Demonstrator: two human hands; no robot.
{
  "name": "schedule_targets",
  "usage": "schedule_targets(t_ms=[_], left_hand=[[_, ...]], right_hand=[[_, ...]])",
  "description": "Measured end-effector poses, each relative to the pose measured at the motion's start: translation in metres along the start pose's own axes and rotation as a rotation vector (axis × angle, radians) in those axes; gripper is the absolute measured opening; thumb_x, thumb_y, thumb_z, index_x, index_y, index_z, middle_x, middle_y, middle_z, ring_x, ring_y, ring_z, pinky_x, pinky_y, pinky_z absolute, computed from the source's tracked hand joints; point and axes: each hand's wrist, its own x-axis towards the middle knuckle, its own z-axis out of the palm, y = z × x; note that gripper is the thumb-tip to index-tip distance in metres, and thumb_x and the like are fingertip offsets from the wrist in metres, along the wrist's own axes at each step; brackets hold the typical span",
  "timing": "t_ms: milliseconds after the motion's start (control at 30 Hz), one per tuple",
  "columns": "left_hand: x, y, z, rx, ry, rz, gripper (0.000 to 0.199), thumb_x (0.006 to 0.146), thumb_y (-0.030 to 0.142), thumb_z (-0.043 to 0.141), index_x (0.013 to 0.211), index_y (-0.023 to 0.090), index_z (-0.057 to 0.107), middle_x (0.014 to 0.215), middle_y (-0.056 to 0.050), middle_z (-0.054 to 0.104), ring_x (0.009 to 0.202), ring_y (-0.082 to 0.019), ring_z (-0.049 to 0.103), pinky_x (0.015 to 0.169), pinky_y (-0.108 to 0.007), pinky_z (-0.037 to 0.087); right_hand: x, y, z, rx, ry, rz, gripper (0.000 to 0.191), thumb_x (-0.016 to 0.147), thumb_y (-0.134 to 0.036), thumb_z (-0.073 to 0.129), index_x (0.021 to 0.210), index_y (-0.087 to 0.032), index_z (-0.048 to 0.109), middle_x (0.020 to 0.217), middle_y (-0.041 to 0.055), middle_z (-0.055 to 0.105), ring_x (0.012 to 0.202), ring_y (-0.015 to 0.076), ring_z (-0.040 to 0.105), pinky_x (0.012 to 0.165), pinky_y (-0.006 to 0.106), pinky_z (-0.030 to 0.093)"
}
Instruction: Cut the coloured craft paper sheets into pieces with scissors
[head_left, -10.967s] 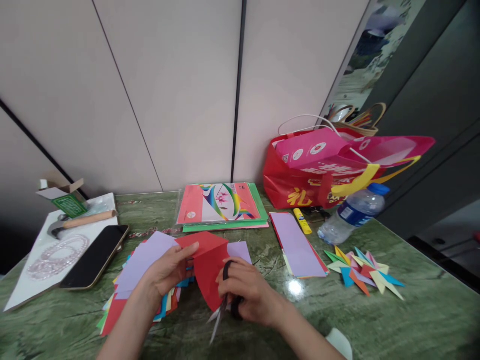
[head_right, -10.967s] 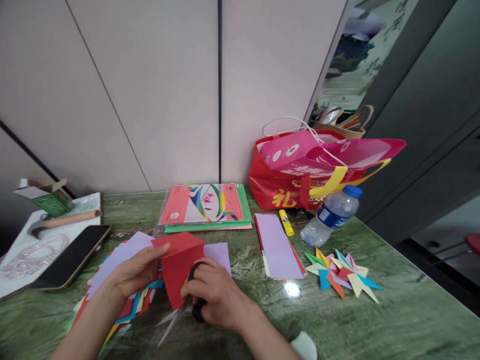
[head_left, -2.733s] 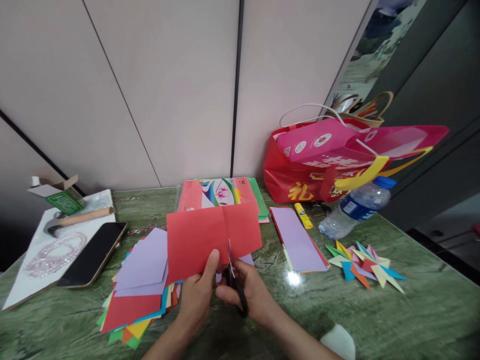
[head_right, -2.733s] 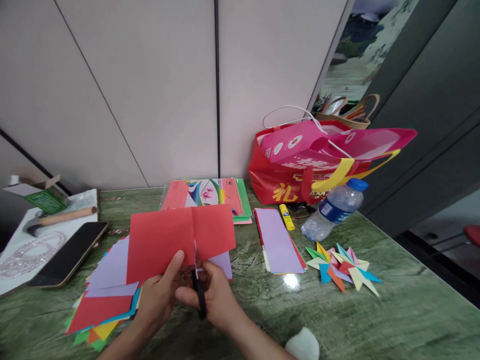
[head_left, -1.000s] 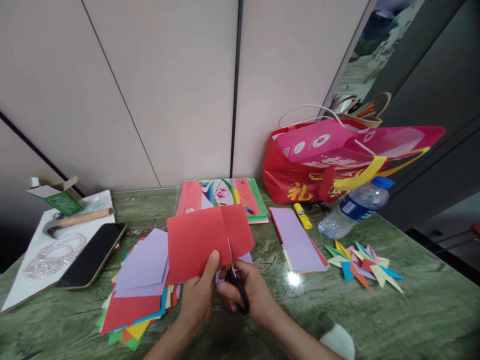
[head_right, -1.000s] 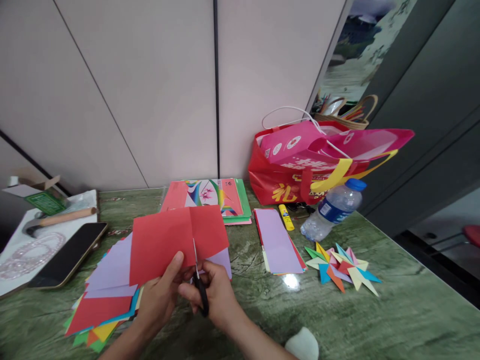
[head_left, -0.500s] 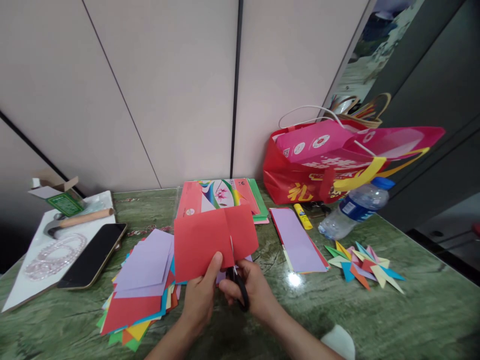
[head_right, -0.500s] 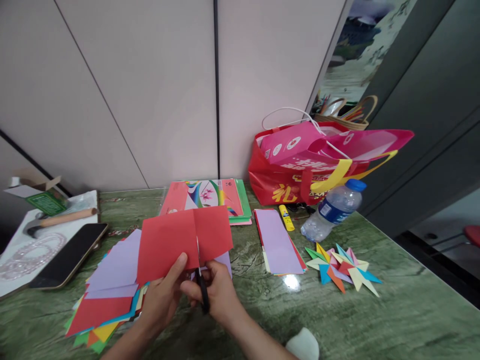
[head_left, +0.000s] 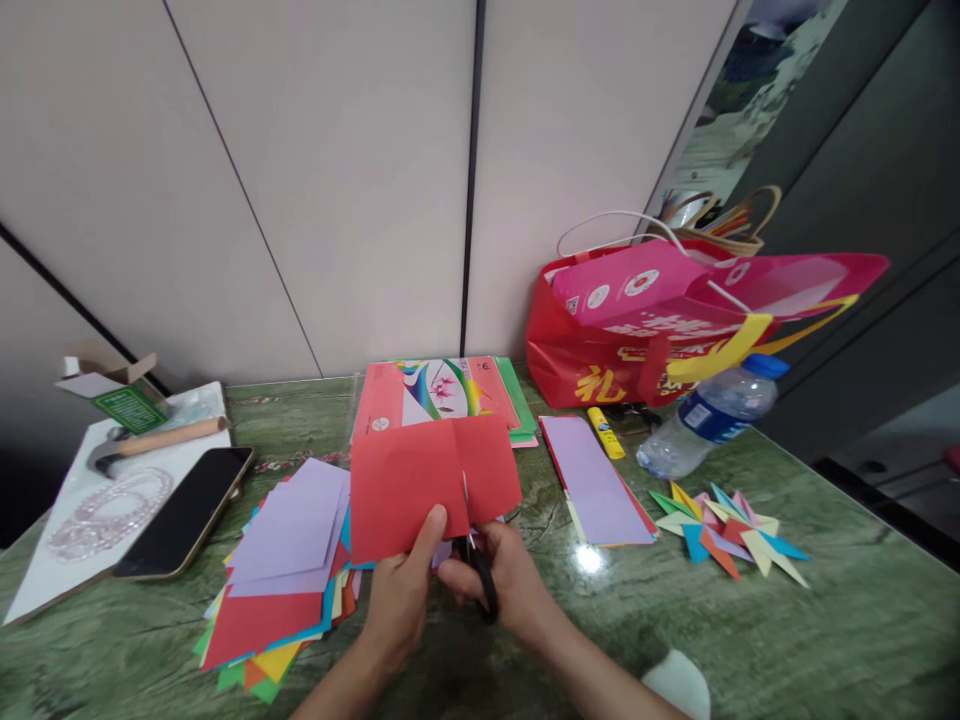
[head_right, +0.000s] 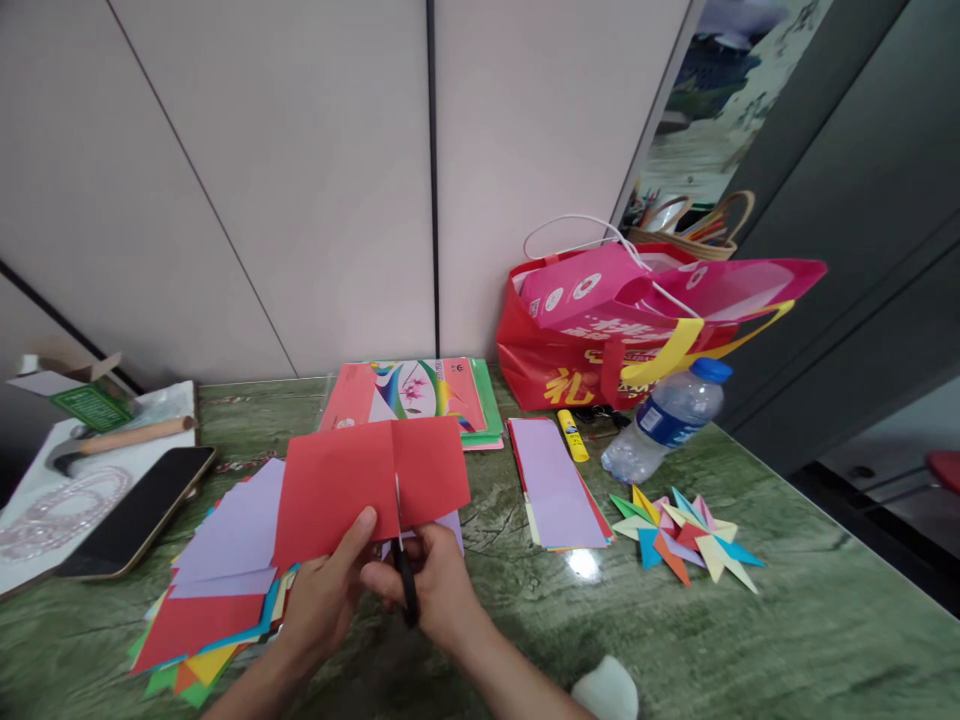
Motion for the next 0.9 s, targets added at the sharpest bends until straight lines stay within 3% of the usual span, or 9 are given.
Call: schedule_targets(t_ms=[100,267,533,900], left_hand=[[0.0003,-0.001,-0.0008,0.015,-0.053,0.005,0.037,0.054,0.04,0.071,0.076,0.011,0.067,0.069,-0.006,0.068,0.076,-0.023,0.063,0.069,-0.031,0.049],[0.0004,-0.0015,-0.0013,0.012,-0.037,-0.01,0.038,0.053,0.04,0.071,0.08,0.013,0.067,0.079,-0.006,0.07,0.082,-0.024,0.063,0.068,-0.03,0.049],[0.0052,-0.0085,-0.005,-0.051,-0.063,-0.007,0.046,0.057,0.039,0.071,0.094,0.012,0.063,0.101,-0.01,0.065,0.101,-0.026,0.055,0.087,-0.034,0.042],[0.0039,-0.008,-0.0057,0.016,-0.089,0.042,0.042,0.061,0.04,0.067,0.092,0.011,0.063,0.098,-0.012,0.065,0.096,-0.026,0.056,0.086,-0.036,0.041]], right_hand=[[-0.0001,-0.0001,-0.0001,-0.01,0.004,0.002,0.037,0.056,-0.042,0.071,0.077,-0.016,0.055,0.049,-0.0061,0.048,0.041,0.0084,0.041,0.04,0.02,0.035],[-0.0001,0.0008,0.0,-0.012,0.016,0.027,0.04,0.056,-0.044,0.071,0.078,-0.015,0.054,0.047,-0.0064,0.047,0.038,0.0078,0.039,0.037,0.019,0.033],[0.0002,0.001,-0.0004,0.006,-0.011,0.021,0.04,0.057,-0.045,0.069,0.079,-0.015,0.054,0.044,-0.0075,0.045,0.036,0.0069,0.038,0.035,0.018,0.03],[0.0003,0.0024,-0.0012,-0.021,-0.03,0.015,0.035,0.062,-0.046,0.065,0.072,-0.015,0.051,0.043,-0.007,0.047,0.033,0.0064,0.041,0.034,0.018,0.032]])
